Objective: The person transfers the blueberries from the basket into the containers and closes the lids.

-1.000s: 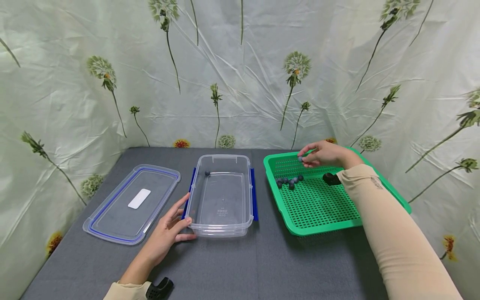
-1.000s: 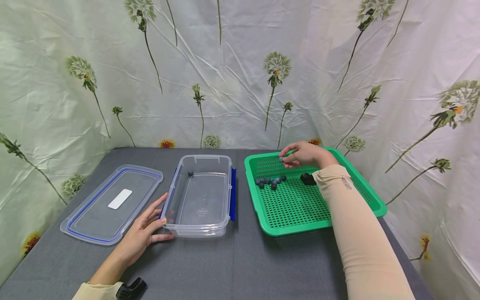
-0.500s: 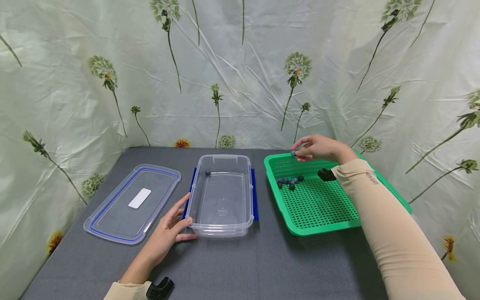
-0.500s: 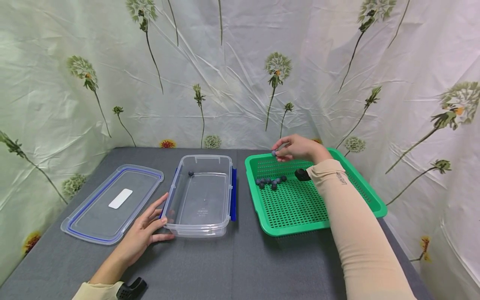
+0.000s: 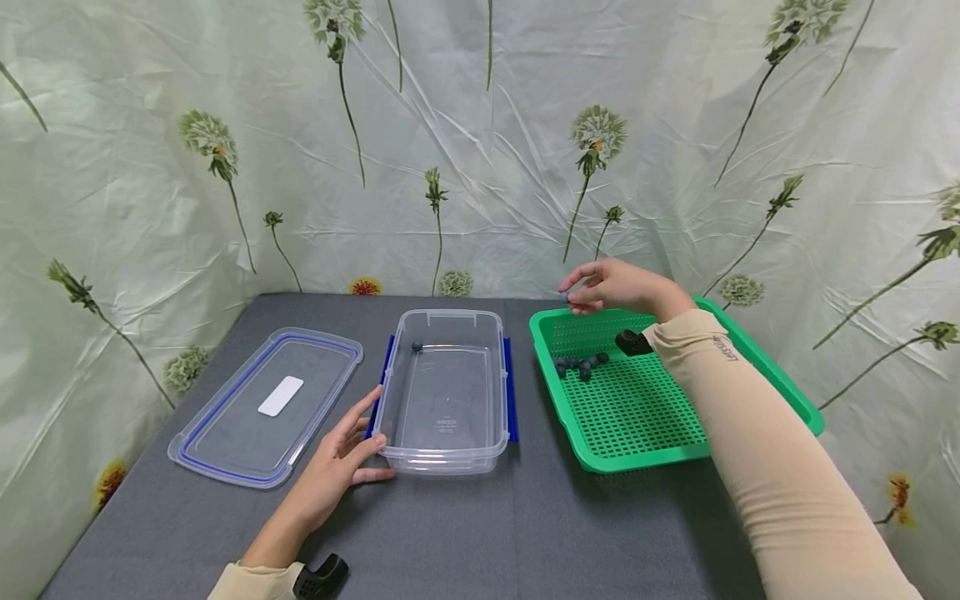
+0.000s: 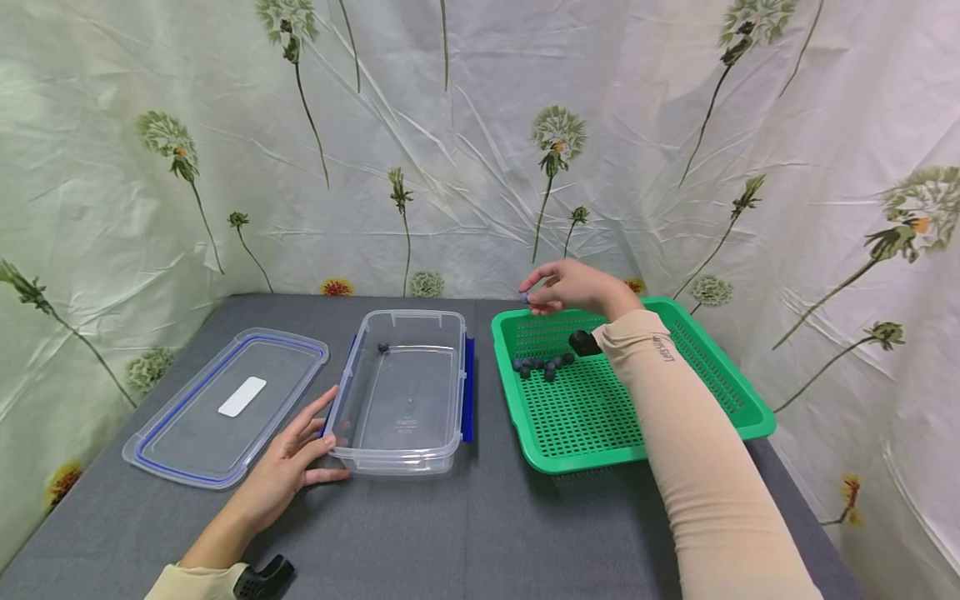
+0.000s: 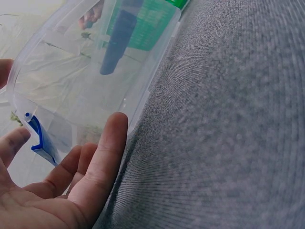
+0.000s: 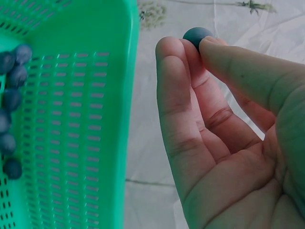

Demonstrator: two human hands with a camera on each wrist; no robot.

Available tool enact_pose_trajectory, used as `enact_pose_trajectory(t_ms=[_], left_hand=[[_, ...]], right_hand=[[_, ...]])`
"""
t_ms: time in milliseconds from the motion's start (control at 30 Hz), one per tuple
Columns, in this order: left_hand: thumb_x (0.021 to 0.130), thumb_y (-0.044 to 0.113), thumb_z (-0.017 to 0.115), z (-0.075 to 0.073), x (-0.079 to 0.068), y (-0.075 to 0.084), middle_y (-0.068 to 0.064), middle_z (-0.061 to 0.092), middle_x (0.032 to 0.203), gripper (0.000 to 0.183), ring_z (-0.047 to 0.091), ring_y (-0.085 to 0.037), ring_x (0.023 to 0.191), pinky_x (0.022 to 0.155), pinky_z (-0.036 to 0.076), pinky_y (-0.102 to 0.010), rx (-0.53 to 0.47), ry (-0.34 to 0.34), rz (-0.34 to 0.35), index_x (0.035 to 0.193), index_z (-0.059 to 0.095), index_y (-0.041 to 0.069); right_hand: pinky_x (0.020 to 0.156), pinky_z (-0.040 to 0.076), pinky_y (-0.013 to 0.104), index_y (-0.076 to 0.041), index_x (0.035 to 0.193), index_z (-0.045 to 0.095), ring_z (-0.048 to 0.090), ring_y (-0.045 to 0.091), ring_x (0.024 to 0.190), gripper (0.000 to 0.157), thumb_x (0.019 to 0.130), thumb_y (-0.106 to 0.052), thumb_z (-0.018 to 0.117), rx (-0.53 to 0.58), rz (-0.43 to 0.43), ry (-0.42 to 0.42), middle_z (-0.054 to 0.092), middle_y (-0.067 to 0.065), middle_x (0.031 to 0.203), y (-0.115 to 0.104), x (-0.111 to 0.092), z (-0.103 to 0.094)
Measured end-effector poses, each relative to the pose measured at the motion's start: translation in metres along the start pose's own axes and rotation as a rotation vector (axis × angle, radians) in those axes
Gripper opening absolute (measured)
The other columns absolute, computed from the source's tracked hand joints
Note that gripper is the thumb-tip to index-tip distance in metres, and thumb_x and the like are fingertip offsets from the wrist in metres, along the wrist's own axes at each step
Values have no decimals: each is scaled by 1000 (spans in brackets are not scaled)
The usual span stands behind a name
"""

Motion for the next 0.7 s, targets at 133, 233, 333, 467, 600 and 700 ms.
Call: enact_pose_trajectory(t_ms=[133,233,333,467,600,700], left_hand=[[112,13,56,0,0,-1,-33,34,156,71,53,-48,135,89,68,-47,1,-1,-12,172,23,31],[112,13,56,0,0,0,-33,34,156,72,54,-48,135,89,68,-47,1,-1,-14,172,22,31],[112,13,56,0,-1,0,-33,33,157,72,53,-48,135,89,68,-46,1,0,-14,172,22,31],[112,13,55,0,-1,0,-33,30,158,72,51,-50,136,89,68,-47,0,-3,-13,172,22,31],[112,13,56,0,-1,0,-33,31,156,72,51,-49,135,88,68,-47,-2,-5,-4,172,22,31],[111,14,56,-1,-1,1,-33,32,155,72,51,-48,135,89,68,-47,-4,-7,-1,172,23,31]], right_hand=[[95,63,33,6,140,60,74,17,97,34,108,-7,62,1,-11,-3,77,7,106,-10,7,6],[100,62,38,6,139,60,75,21,100,33,108,-5,62,14,-14,-7,76,10,107,-17,14,12],[99,63,37,7,140,59,75,22,100,34,108,-4,61,27,-23,-16,76,12,107,-23,21,21],[100,63,40,8,140,59,75,22,98,34,108,-3,60,50,-32,-32,75,8,102,-31,32,34],[102,63,43,8,139,60,74,17,93,33,108,-2,60,53,-47,-48,75,5,99,-41,40,47],[95,64,37,6,137,62,73,13,89,31,107,-3,61,39,-60,-56,75,5,97,-47,46,57]])
Point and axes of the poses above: each hand's wrist, its own x-axis towards the middle knuckle, its own z-axis out of the palm, y = z × x, the point moved 8 cm from there along x, towards the middle knuckle
